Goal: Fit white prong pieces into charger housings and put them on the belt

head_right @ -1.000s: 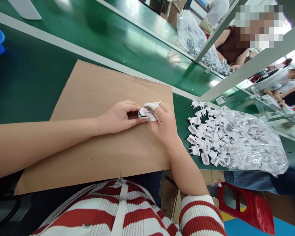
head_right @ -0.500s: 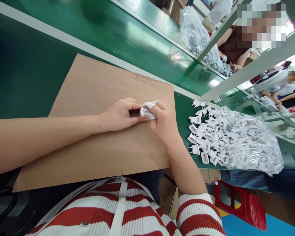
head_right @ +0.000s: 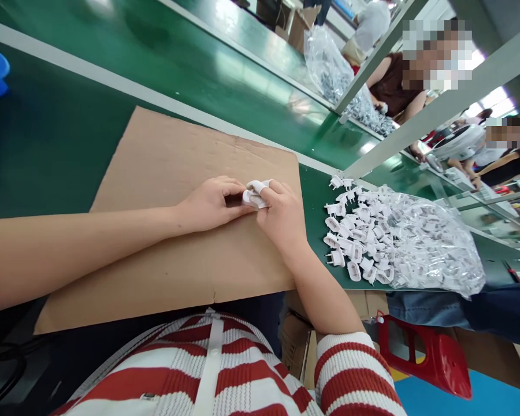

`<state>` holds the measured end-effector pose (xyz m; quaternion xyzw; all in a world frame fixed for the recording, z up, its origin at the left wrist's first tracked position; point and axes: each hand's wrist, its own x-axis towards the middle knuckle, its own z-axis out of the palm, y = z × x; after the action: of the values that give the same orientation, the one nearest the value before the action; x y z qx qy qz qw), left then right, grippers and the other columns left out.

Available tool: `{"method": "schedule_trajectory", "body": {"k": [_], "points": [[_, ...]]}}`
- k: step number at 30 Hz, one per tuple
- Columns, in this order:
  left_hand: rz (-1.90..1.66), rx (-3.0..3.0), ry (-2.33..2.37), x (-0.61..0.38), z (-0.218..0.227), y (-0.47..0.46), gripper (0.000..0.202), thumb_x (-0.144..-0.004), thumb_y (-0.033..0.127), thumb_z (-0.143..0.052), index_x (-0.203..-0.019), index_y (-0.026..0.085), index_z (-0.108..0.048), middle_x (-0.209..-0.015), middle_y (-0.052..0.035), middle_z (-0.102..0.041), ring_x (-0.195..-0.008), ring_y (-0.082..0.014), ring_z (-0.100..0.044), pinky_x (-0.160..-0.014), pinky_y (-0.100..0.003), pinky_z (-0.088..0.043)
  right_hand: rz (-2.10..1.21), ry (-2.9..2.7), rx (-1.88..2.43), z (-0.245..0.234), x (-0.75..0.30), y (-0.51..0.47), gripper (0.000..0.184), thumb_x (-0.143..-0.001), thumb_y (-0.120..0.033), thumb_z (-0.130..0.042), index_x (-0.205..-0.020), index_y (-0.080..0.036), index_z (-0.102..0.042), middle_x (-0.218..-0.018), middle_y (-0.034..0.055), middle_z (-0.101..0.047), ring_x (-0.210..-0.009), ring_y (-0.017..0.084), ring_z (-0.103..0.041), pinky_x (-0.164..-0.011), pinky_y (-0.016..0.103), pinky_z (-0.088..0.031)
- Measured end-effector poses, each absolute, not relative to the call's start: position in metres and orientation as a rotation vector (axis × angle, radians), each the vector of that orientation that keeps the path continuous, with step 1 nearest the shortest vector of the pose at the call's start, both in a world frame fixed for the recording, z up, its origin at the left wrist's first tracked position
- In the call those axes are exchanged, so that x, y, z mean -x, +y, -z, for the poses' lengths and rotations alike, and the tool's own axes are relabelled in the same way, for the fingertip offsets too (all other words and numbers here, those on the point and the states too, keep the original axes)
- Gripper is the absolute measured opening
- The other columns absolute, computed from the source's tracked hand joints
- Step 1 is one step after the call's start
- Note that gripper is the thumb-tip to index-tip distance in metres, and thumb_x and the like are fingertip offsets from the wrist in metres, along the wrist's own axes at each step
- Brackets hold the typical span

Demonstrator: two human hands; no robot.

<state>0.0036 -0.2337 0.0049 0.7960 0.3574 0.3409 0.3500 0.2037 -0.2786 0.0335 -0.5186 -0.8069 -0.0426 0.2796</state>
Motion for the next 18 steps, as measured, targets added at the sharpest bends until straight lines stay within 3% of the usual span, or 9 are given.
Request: {"method": "schedule_trajectory", "body": {"k": [2, 4, 6, 8, 11, 15, 18], "points": [[-0.815, -2.005, 0.857, 0.0, -0.009, -0.23, 0.041, -0.088, 0.059, -0.07, -0.099, 0.02, -0.08, -0.101, -0.0065, -0.077, -0.104, -0.0281, -0.067, -0.094, -0.037, -0.053, 0.093, -2.162, 1.372, -0.031, -0.206, -0.278, 0.041, -0.087, -0.005, -0.053, -0.115, -0.025, -0.075, -0.089, 0.0031, -0.065, -0.088, 0.022, -0.063, -0.081, 0.032, -0.053], [-0.718, -1.951, 0.768, 0.005, -0.015, -0.225, 0.046, -0.092, 0.064, -0.065, -0.102, 0.022, -0.082, -0.107, -0.0055, -0.077, -0.109, -0.0281, -0.067, -0.098, -0.036, -0.053, 0.074, -2.163, 1.344, -0.031, -0.207, -0.277, 0.039, -0.089, -0.006, -0.052, -0.114, -0.026, -0.074, -0.086, 0.0019, -0.064, -0.087, 0.021, -0.064, -0.098, 0.036, -0.056], [-0.647, -1.924, 0.726, 0.009, -0.019, -0.22, 0.052, -0.096, 0.069, -0.059, -0.101, 0.024, -0.083, -0.113, -0.0052, -0.077, -0.113, -0.0286, -0.067, -0.103, -0.037, -0.052, 0.057, -2.167, 1.311, -0.032, -0.208, -0.276, 0.036, -0.089, -0.007, -0.051, -0.108, -0.027, -0.074, -0.083, 0.0003, -0.062, -0.084, 0.02, -0.064, -0.115, 0.041, -0.051], [-0.623, -1.879, 0.748, 0.011, -0.021, -0.217, 0.056, -0.093, 0.073, -0.059, -0.099, 0.023, -0.084, -0.115, -0.0063, -0.077, -0.114, -0.0303, -0.067, -0.107, -0.039, -0.051, 0.039, -2.167, 1.288, -0.033, -0.209, -0.276, 0.032, -0.089, -0.007, -0.05, -0.1, -0.026, -0.074, -0.08, -0.0007, -0.06, -0.08, 0.019, -0.062, -0.122, 0.043, -0.047], [-0.632, -1.705, 0.799, 0.01, -0.018, -0.216, 0.057, -0.087, 0.073, -0.067, -0.101, 0.021, -0.084, -0.115, -0.0074, -0.079, -0.115, -0.0334, -0.068, -0.108, -0.043, -0.051, 0.01, -2.153, 1.277, -0.033, -0.21, -0.277, 0.032, -0.091, -0.008, -0.049, -0.099, -0.026, -0.074, -0.081, -0.0004, -0.061, -0.079, 0.018, -0.062, -0.116, 0.044, -0.052], [-0.697, -1.6, 0.726, 0.008, -0.017, -0.221, 0.05, -0.086, 0.062, -0.073, -0.116, 0.023, -0.083, -0.122, -0.0063, -0.078, -0.118, -0.0309, -0.068, -0.109, -0.041, -0.052, -0.038, -2.105, 1.272, -0.028, -0.21, -0.278, 0.044, -0.095, -0.011, -0.051, -0.13, -0.027, -0.073, -0.091, 0.0026, -0.069, -0.091, 0.022, -0.066, -0.093, 0.037, -0.059], [-0.683, -1.692, 0.71, 0.009, -0.02, -0.223, 0.055, -0.088, 0.066, -0.073, -0.12, 0.023, -0.082, -0.12, -0.0069, -0.079, -0.114, -0.0297, -0.069, -0.105, -0.039, -0.054, -0.083, -2.063, 1.275, -0.025, -0.211, -0.278, 0.051, -0.095, -0.013, -0.055, -0.142, -0.028, -0.068, -0.102, 0.0036, -0.075, -0.097, 0.022, -0.068, -0.091, 0.036, -0.059]]}}
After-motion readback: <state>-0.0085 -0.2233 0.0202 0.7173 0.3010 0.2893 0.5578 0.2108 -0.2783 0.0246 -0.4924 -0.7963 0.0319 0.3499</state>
